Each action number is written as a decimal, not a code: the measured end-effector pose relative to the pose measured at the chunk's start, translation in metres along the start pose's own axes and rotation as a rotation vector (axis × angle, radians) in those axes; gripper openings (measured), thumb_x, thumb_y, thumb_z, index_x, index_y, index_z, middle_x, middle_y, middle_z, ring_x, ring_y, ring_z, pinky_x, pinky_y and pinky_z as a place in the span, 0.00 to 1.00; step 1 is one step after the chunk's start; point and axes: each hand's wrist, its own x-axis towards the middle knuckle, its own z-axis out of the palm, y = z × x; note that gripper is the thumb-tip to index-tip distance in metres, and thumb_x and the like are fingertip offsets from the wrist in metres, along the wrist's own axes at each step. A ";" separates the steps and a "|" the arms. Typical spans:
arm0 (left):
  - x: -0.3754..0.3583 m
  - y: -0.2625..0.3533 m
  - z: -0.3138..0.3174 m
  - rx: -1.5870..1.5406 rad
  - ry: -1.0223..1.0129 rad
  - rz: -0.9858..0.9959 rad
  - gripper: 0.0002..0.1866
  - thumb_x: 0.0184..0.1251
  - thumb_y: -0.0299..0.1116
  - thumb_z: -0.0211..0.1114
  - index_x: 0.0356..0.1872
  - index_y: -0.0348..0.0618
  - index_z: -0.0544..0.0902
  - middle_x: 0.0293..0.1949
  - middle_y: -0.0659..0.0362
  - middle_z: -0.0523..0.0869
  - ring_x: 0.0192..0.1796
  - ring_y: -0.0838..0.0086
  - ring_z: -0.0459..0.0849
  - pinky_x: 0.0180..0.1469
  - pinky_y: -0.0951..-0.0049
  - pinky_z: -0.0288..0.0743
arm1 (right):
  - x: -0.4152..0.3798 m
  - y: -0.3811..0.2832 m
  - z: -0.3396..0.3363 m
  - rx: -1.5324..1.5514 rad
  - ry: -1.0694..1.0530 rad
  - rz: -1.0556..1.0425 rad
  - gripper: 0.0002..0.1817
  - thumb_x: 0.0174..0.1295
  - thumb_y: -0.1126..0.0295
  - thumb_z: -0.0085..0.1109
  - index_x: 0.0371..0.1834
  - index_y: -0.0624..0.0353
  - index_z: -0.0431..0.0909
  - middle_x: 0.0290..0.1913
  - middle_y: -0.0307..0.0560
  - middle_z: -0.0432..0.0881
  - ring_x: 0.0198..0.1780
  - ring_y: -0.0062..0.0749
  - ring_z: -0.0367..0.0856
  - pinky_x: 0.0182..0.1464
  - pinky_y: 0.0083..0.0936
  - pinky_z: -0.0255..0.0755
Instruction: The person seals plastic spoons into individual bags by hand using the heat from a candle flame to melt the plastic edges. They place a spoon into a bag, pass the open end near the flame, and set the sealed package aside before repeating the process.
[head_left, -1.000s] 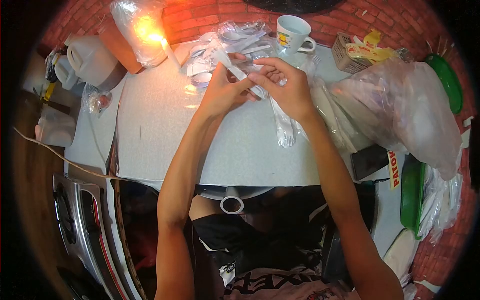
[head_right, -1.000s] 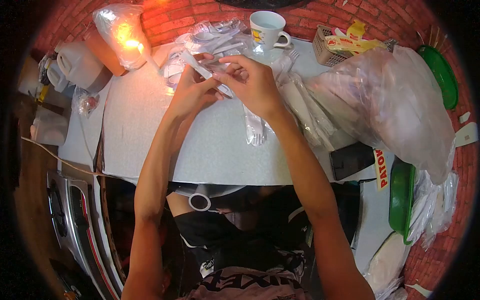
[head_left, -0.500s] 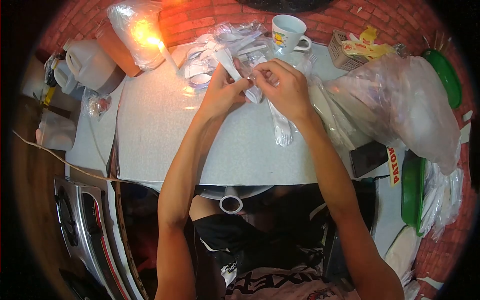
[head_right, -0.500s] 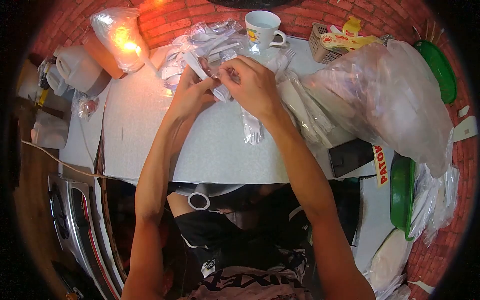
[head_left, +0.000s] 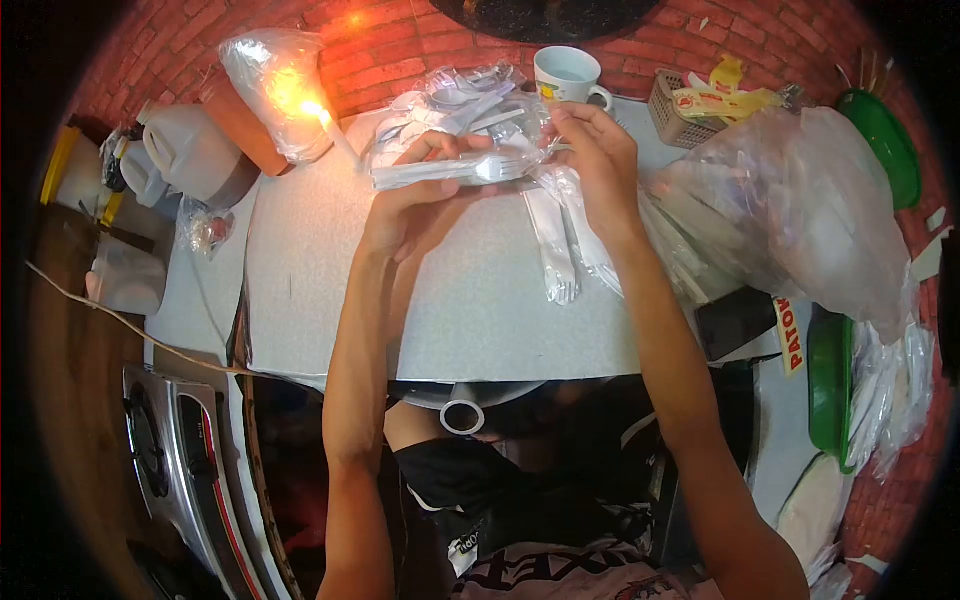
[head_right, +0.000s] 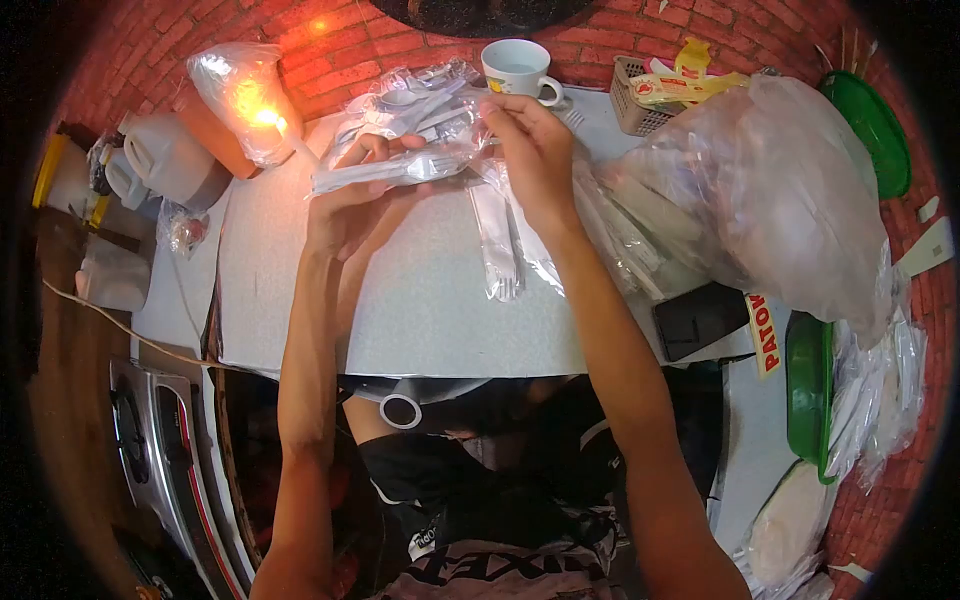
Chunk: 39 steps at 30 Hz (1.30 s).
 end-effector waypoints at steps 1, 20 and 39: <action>-0.004 0.004 0.000 0.008 -0.003 0.002 0.14 0.63 0.21 0.66 0.47 0.44 0.74 0.62 0.45 0.80 0.63 0.54 0.82 0.66 0.46 0.78 | 0.002 0.000 -0.004 0.110 0.021 0.043 0.11 0.73 0.69 0.61 0.50 0.64 0.84 0.44 0.43 0.86 0.41 0.22 0.84 0.41 0.25 0.82; -0.113 0.026 0.012 0.722 0.180 -0.324 0.14 0.67 0.23 0.70 0.52 0.37 0.81 0.51 0.57 0.88 0.53 0.75 0.84 0.60 0.72 0.77 | -0.017 0.034 0.022 -0.227 -0.402 0.058 0.11 0.72 0.69 0.64 0.49 0.65 0.86 0.40 0.43 0.89 0.39 0.23 0.87 0.39 0.24 0.84; -0.021 -0.007 -0.031 0.790 0.135 -0.223 0.16 0.67 0.25 0.74 0.54 0.40 0.84 0.31 0.66 0.87 0.31 0.85 0.79 0.28 0.81 0.70 | -0.020 0.039 0.026 -0.408 -0.391 0.035 0.21 0.62 0.74 0.72 0.59 0.59 0.82 0.38 0.42 0.89 0.37 0.22 0.87 0.41 0.23 0.81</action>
